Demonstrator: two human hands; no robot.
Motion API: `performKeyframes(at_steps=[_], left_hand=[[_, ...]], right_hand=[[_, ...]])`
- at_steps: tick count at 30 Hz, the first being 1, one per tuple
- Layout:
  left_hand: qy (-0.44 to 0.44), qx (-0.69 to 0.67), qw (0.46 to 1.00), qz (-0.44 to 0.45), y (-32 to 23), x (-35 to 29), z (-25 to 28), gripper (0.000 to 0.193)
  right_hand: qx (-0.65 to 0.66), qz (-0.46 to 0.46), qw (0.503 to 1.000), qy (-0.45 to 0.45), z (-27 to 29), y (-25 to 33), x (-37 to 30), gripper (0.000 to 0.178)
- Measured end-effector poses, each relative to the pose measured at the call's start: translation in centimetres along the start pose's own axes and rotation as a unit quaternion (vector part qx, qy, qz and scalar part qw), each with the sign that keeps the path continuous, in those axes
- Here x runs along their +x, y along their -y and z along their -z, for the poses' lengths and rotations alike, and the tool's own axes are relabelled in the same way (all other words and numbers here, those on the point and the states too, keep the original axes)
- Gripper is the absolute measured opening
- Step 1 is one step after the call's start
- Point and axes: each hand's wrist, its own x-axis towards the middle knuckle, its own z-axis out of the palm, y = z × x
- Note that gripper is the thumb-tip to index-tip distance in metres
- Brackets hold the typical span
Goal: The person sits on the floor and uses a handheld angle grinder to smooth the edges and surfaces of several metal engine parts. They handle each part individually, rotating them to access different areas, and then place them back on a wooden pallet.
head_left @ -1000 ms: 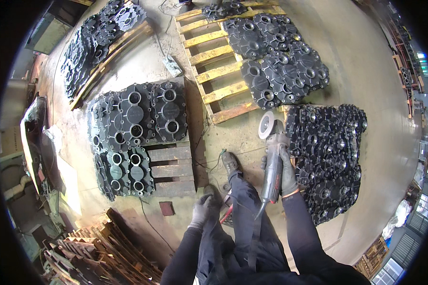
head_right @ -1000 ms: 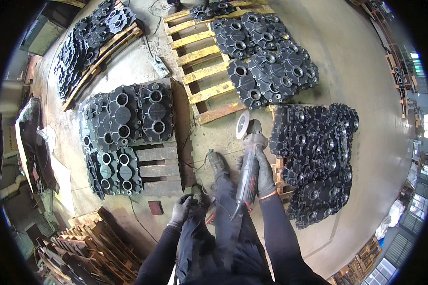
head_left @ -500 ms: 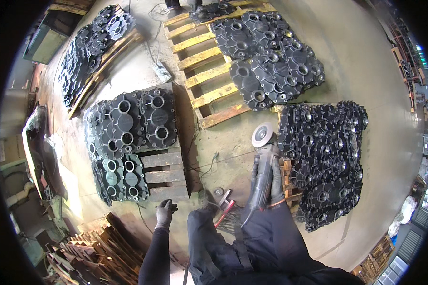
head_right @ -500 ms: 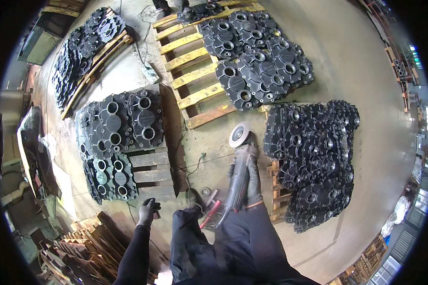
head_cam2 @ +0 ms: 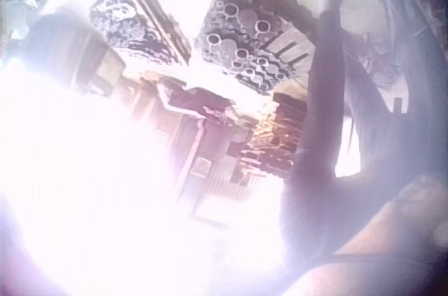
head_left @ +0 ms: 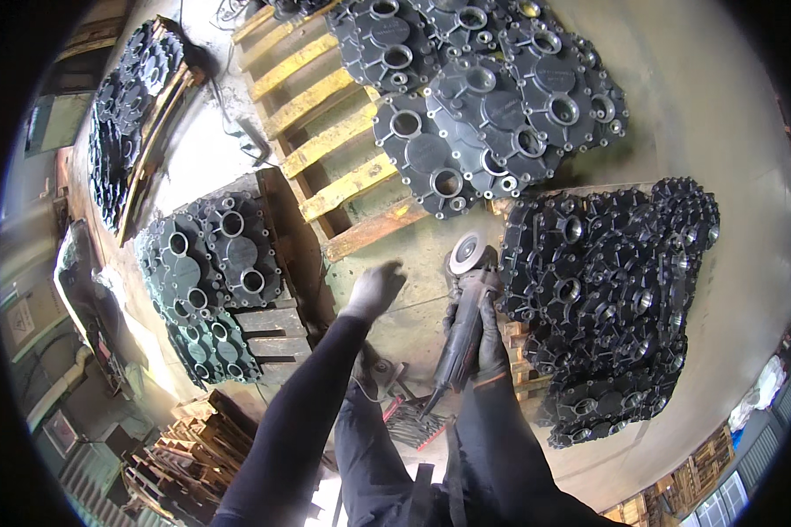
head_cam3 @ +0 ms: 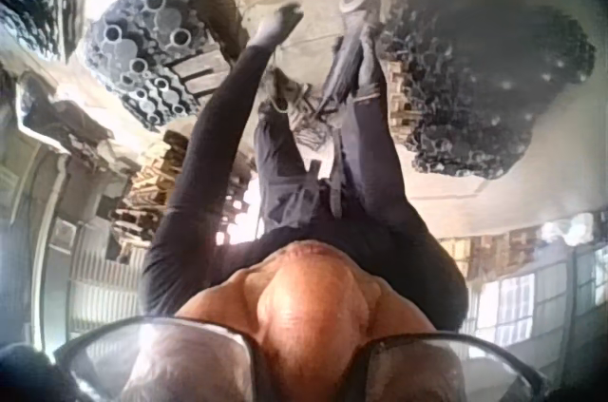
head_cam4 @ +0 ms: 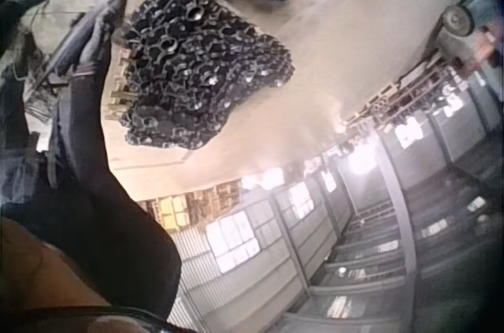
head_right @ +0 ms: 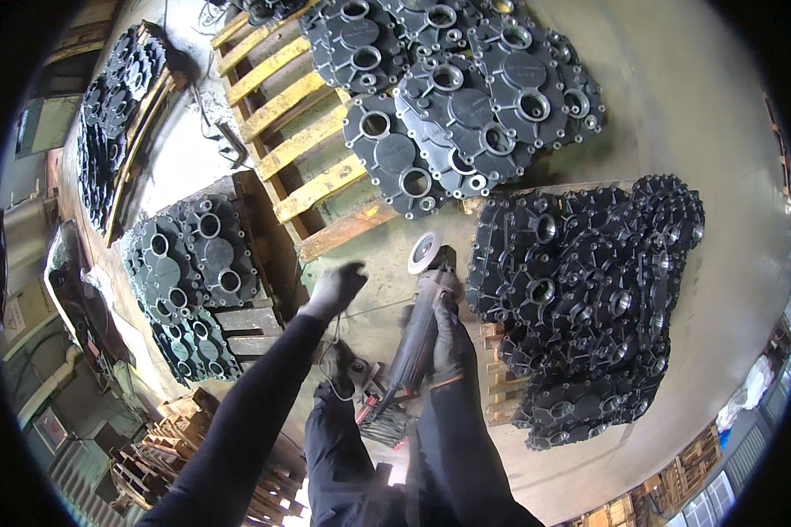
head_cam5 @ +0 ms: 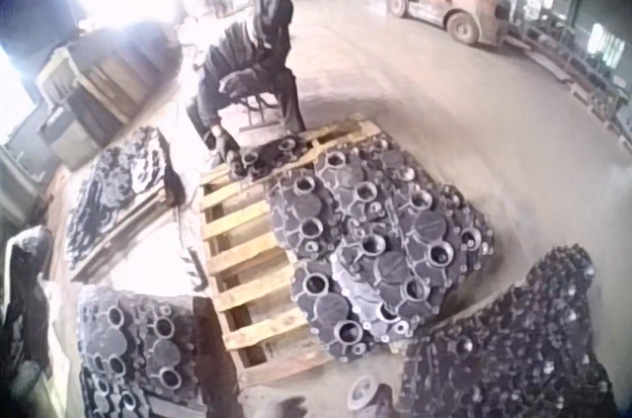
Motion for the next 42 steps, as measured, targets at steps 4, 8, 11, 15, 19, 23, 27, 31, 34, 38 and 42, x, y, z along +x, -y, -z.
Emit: performKeyframes(at_steps=[4,8,11,15,19,23,27,31,34,38,42], left_hand=[[0.023,0.035,0.994,-0.099,-4.0,13.5,-1.8,0.047],[0.003,0.035,0.984,-0.176,-3.9,23.8,-7.5,0.059],[0.006,0.046,0.995,-0.085,-3.5,27.8,-11.2,0.057],[-0.037,0.036,0.997,-0.051,-1.2,27.6,-15.0,0.052],[-0.048,0.128,0.989,-0.061,-0.1,28.3,-14.3,0.028],[-0.062,0.176,0.979,-0.081,0.6,27.3,-14.5,0.024],[-0.064,0.188,0.980,-0.031,6.6,27.1,-14.6,0.028],[-0.082,0.199,0.972,-0.096,11.5,24.1,-12.7,0.029],[-0.116,0.186,0.975,-0.034,14.9,21.8,-9.9,0.028],[-0.116,0.191,0.971,-0.085,15.2,20.9,-4.2,0.017],[-0.060,0.275,0.958,-0.050,19.4,18.9,0.4,0.016]], right_hand=[[0.033,0.001,0.999,-0.001,2.1,1.0,3.7,0.073],[0.079,-0.024,0.996,-0.023,1.9,1.8,5.2,0.061],[0.156,-0.040,0.987,-0.027,1.1,1.9,5.6,0.065],[0.265,-0.049,0.962,0.036,2.3,1.6,6.5,0.070],[0.288,-0.077,0.953,0.052,2.0,1.1,6.1,0.068],[0.227,-0.002,0.972,-0.058,0.4,-0.2,6.0,0.066],[0.157,-0.016,0.987,-0.031,-1.6,-0.2,5.7,0.065],[0.120,0.005,0.992,-0.039,-2.3,-0.7,5.6,0.063],[0.083,-0.001,0.996,-0.040,-2.6,-1.0,5.4,0.063],[0.123,-0.025,0.991,-0.055,0.3,-2.1,5.6,0.068],[0.107,-0.032,0.994,-0.010,0.8,-1.9,5.3,0.066]])
